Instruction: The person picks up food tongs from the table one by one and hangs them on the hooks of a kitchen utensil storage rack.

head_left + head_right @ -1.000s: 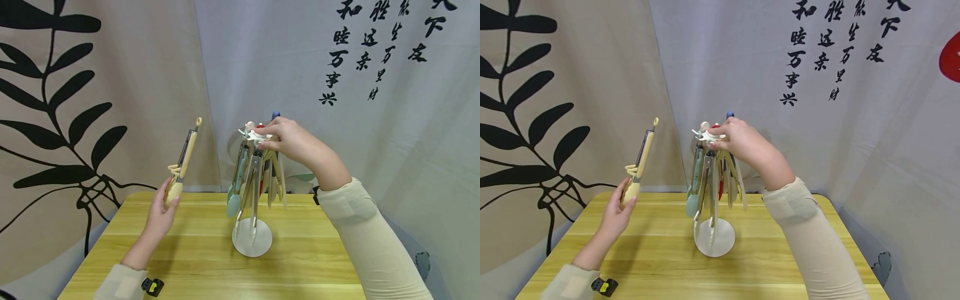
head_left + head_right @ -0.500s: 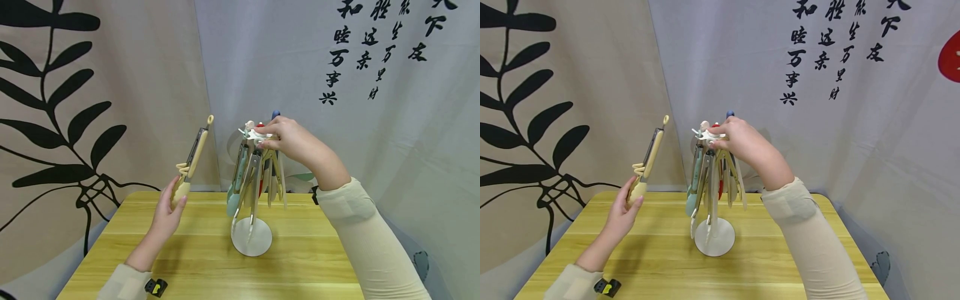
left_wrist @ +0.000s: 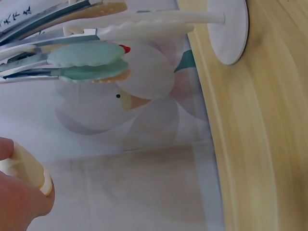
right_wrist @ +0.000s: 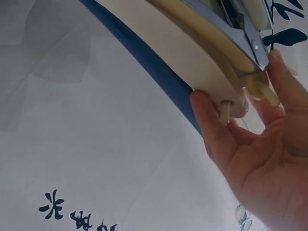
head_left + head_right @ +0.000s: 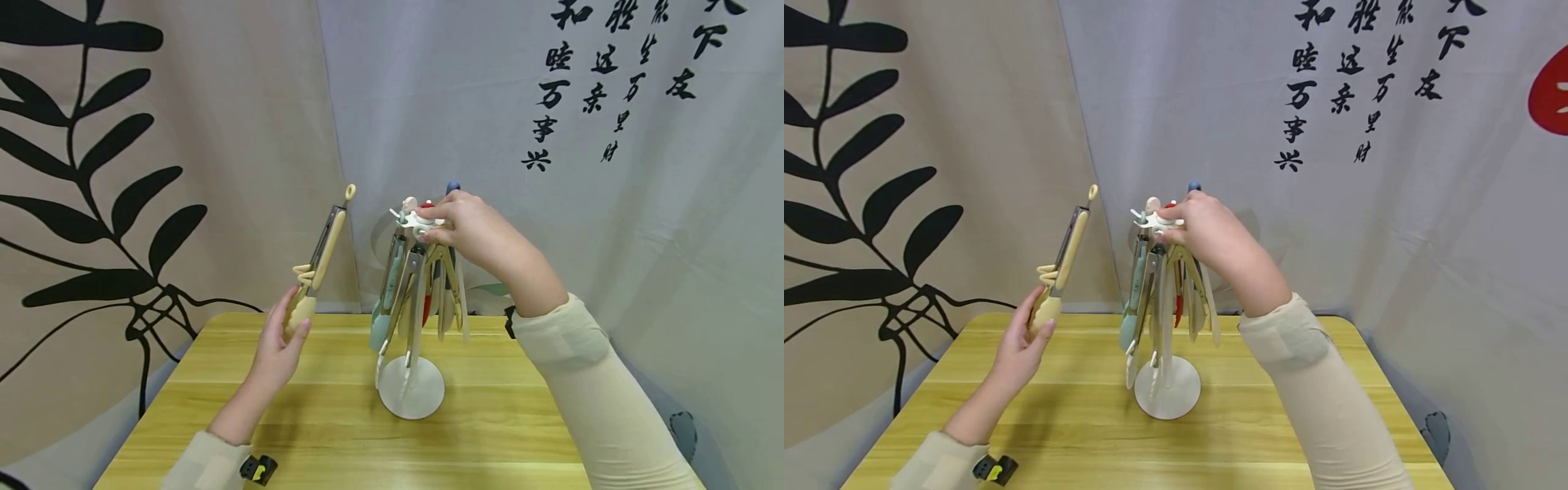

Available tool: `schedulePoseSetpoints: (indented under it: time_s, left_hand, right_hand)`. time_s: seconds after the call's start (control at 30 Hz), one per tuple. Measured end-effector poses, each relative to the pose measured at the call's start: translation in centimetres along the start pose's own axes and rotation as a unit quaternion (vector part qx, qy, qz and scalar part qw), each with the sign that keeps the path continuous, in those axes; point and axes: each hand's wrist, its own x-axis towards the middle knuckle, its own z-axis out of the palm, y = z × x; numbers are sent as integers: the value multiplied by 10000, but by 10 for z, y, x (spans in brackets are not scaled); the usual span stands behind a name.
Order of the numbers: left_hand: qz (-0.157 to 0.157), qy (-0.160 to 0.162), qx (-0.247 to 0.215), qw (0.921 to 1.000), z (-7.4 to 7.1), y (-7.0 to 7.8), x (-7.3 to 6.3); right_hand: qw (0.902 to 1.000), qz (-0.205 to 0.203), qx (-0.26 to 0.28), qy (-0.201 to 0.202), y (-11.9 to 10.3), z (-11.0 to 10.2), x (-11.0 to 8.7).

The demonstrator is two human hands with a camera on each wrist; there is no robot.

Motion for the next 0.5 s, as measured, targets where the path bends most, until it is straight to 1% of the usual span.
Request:
schedulePoseSetpoints:
  time_s: [0.23, 0.4, 0.5]
  left_hand:
    - [132, -118, -172, 9997, 5, 1, -1]
    - [232, -186, -198, 9994, 6, 1, -1]
    - [273, -228, -320, 9989, 7, 1, -1]
  right_hand:
    - [9996, 153, -212, 100, -5, 1, 0]
    - [9990, 212, -299, 260, -9, 3, 0]
    - [9985, 303, -315, 343, -11, 5, 0]
